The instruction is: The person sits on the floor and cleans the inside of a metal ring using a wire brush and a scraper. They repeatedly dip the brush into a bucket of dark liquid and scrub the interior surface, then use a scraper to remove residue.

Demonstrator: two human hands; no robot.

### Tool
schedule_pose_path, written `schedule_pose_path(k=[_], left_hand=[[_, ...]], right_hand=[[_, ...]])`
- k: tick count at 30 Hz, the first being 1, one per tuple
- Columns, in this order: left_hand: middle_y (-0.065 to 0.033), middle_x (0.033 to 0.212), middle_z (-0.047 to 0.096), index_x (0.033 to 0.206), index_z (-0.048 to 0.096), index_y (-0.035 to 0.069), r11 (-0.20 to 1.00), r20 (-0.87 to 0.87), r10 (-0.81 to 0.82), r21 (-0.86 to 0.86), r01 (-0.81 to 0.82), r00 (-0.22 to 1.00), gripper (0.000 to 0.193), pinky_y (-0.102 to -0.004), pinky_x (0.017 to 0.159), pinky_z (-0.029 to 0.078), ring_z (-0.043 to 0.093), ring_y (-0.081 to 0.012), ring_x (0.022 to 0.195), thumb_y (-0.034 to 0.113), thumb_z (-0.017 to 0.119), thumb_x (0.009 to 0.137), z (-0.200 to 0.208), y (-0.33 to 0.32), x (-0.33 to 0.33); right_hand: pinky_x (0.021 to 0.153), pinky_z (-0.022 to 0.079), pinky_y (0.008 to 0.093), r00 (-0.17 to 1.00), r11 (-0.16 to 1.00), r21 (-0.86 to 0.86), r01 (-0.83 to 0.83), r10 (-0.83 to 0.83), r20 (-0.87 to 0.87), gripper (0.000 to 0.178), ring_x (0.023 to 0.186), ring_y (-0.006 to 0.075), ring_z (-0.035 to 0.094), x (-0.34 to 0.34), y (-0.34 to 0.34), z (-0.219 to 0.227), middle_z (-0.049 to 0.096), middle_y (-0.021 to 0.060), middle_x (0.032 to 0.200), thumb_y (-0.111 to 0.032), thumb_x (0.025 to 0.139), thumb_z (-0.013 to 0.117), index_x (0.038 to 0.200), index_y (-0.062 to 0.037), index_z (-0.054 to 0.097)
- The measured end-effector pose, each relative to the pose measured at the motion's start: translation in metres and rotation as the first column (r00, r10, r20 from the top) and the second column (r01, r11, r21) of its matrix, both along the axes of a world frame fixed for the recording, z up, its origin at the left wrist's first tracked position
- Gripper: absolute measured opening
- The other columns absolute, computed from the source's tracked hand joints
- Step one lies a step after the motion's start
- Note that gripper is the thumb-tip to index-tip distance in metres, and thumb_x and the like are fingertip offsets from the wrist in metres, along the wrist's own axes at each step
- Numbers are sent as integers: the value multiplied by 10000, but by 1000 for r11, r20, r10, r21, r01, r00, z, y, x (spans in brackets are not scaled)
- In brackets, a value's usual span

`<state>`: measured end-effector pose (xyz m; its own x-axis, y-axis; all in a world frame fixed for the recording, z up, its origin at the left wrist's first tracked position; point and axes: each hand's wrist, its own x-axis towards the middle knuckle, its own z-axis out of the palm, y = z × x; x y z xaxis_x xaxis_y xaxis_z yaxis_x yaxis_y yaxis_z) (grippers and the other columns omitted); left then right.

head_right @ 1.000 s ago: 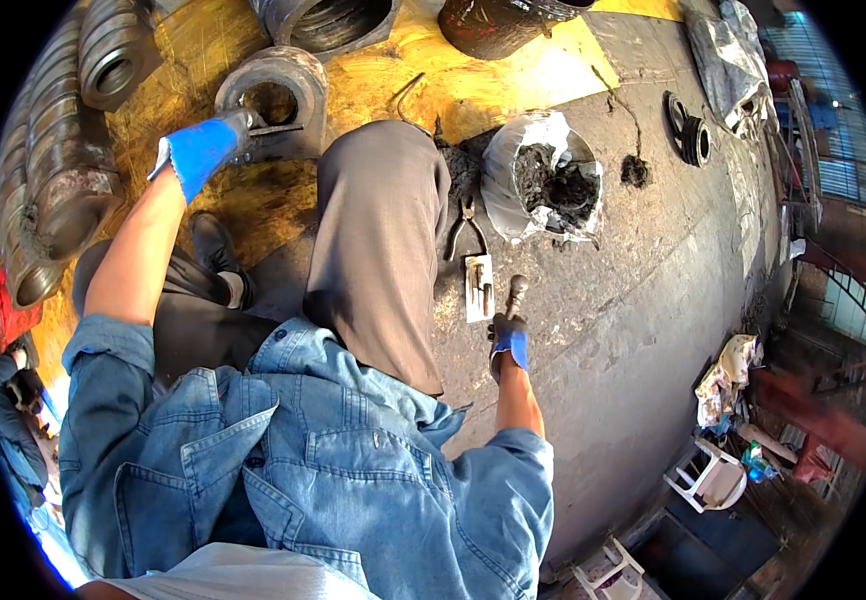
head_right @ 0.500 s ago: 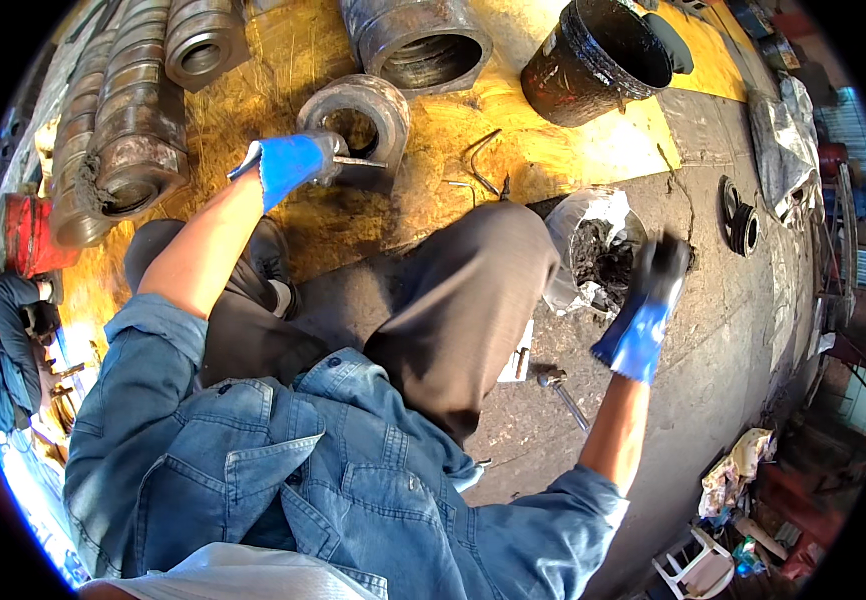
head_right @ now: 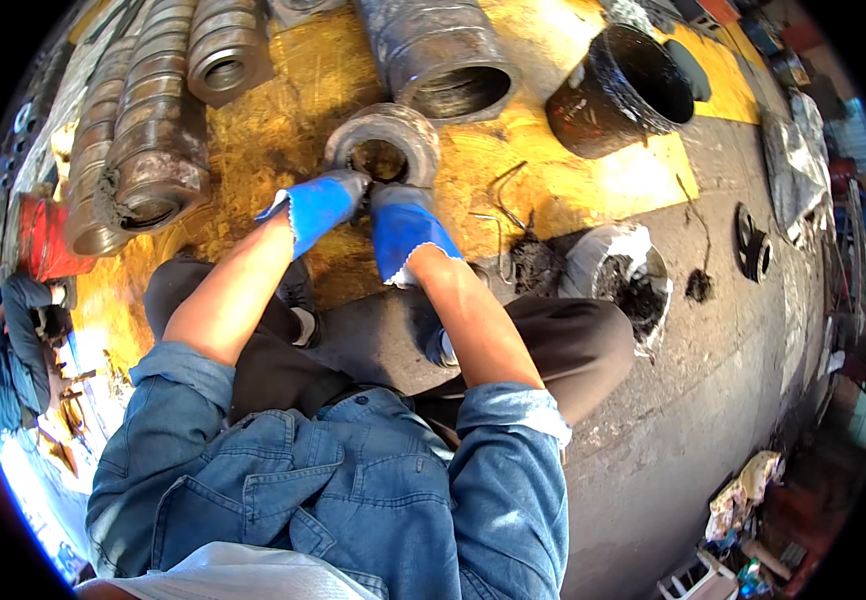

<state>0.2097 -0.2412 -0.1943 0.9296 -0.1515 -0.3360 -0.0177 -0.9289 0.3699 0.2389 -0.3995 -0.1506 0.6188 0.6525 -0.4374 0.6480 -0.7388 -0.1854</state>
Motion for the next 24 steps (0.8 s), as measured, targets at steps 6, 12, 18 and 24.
schedule_pose_path(k=[6,12,18,24], left_hand=[[-182,880,683,934,688,61,984,-54,-94,146,101,994,166,-407,675,524,669,-338,833,85,655,773,-25,5,6],[-108,872,693,969,685,63,919,-230,-50,-391,-45,972,195,-359,642,503,645,-239,753,99,670,778,37,23,7],[-4,902,700,1014,682,125,610,-459,304,-580,-540,835,161,-266,613,466,646,-120,839,195,620,883,27,141,68],[-57,1017,666,1151,621,85,743,-258,365,-498,-447,895,343,-302,739,461,597,-163,900,268,662,864,-53,202,121]], right_hand=[[789,518,437,979,961,204,188,-166,-117,240,927,373,650,14,12,-68,672,204,981,-166,799,576,1000,-70,665],[740,537,437,992,921,384,69,-24,-121,196,856,377,664,8,-17,-45,670,231,871,-133,782,579,893,-15,688],[640,472,475,991,824,560,91,-22,-128,126,747,410,618,13,-21,-61,610,239,742,-114,736,550,782,-21,622],[597,444,474,980,822,549,151,-52,-192,104,707,417,599,17,-15,-67,596,239,728,-98,780,540,797,-17,603]])
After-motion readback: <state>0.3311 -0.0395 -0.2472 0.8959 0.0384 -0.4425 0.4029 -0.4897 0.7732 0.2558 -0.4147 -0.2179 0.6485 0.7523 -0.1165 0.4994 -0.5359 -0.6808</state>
